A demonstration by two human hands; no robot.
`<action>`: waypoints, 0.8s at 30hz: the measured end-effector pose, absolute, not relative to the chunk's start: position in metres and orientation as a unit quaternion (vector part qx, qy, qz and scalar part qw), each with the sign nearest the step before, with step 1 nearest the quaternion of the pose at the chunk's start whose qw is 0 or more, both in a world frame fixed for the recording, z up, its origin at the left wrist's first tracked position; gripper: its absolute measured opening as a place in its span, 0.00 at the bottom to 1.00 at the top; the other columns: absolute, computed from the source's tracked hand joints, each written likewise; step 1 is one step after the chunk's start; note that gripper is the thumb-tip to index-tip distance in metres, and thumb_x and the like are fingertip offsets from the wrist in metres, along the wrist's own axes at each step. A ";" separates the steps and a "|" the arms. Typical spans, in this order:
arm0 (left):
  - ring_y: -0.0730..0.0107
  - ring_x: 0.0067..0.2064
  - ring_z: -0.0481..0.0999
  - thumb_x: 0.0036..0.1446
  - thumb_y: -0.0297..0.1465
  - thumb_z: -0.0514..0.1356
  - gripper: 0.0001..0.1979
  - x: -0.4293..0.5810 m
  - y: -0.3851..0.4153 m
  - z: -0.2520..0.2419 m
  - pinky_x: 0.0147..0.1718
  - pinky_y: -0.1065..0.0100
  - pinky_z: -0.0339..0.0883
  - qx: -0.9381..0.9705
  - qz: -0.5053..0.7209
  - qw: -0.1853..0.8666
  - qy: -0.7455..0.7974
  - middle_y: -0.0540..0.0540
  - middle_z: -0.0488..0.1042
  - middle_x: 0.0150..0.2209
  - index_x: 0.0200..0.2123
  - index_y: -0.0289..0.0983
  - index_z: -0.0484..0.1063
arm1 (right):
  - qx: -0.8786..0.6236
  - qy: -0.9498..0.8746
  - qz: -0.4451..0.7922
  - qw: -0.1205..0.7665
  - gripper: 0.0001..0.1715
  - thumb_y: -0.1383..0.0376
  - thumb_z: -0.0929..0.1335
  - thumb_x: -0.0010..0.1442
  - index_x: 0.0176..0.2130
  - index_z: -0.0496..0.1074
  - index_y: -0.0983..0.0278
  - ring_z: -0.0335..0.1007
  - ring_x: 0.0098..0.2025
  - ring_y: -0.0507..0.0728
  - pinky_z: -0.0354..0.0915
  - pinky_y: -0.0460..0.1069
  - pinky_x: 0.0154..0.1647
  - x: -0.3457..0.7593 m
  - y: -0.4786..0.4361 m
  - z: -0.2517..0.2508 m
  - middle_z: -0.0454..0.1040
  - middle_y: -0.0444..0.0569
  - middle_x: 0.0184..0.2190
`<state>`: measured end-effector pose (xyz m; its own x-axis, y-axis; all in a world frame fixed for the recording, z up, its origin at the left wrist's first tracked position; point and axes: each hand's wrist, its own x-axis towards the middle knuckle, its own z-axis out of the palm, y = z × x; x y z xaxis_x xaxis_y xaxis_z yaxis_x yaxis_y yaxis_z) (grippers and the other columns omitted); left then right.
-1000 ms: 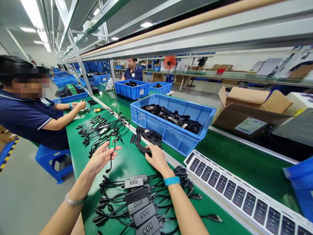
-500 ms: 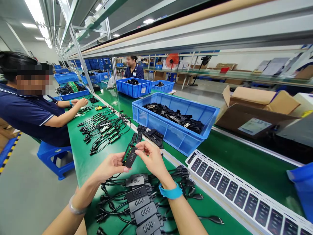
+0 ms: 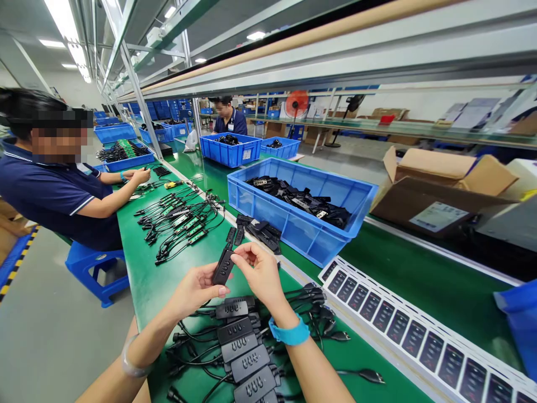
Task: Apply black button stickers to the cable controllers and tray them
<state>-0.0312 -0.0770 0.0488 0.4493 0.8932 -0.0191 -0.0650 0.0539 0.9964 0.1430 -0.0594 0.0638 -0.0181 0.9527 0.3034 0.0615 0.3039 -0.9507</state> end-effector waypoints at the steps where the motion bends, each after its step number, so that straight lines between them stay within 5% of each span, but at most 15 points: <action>1: 0.72 0.33 0.69 0.46 0.33 0.69 0.21 -0.031 -0.078 0.049 0.35 0.69 0.67 0.576 0.381 0.626 0.362 0.48 0.73 0.35 0.44 0.32 0.74 | -0.429 -0.587 0.412 0.549 0.15 0.54 0.73 0.52 0.31 0.71 0.63 0.70 0.30 0.56 0.67 0.51 0.34 0.143 -0.059 0.064 0.73 0.47 0.27; 5: 0.71 0.32 0.72 0.50 0.34 0.66 0.20 -0.031 -0.081 0.051 0.35 0.67 0.70 0.601 0.383 0.588 0.384 0.46 0.75 0.37 0.47 0.33 0.73 | -0.429 -0.586 0.429 0.538 0.16 0.54 0.73 0.52 0.31 0.69 0.62 0.67 0.30 0.54 0.65 0.49 0.32 0.142 -0.058 0.061 0.70 0.44 0.26; 12: 0.70 0.30 0.71 0.57 0.36 0.60 0.16 -0.033 -0.086 0.056 0.33 0.69 0.69 0.674 0.373 0.484 0.415 0.49 0.74 0.32 0.47 0.35 0.74 | -0.362 -0.614 0.528 0.462 0.24 0.50 0.66 0.60 0.49 0.71 0.63 0.69 0.34 0.54 0.66 0.50 0.36 0.142 -0.062 0.068 0.75 0.50 0.39; 17: 0.71 0.27 0.66 0.59 0.39 0.58 0.21 -0.036 -0.087 0.058 0.28 0.72 0.62 0.717 0.344 0.409 0.448 0.52 0.72 0.27 0.54 0.39 0.72 | -0.358 -0.598 0.539 0.473 0.25 0.49 0.69 0.57 0.46 0.75 0.62 0.72 0.40 0.57 0.67 0.53 0.45 0.145 -0.063 0.070 0.78 0.49 0.37; 24: 0.69 0.30 0.65 0.62 0.37 0.56 0.22 -0.038 -0.087 0.062 0.30 0.72 0.59 0.754 0.335 0.365 0.431 0.51 0.75 0.35 0.59 0.42 0.67 | -0.346 -0.582 0.562 0.475 0.25 0.49 0.74 0.51 0.43 0.78 0.62 0.74 0.41 0.59 0.66 0.56 0.49 0.147 -0.059 0.066 0.79 0.49 0.37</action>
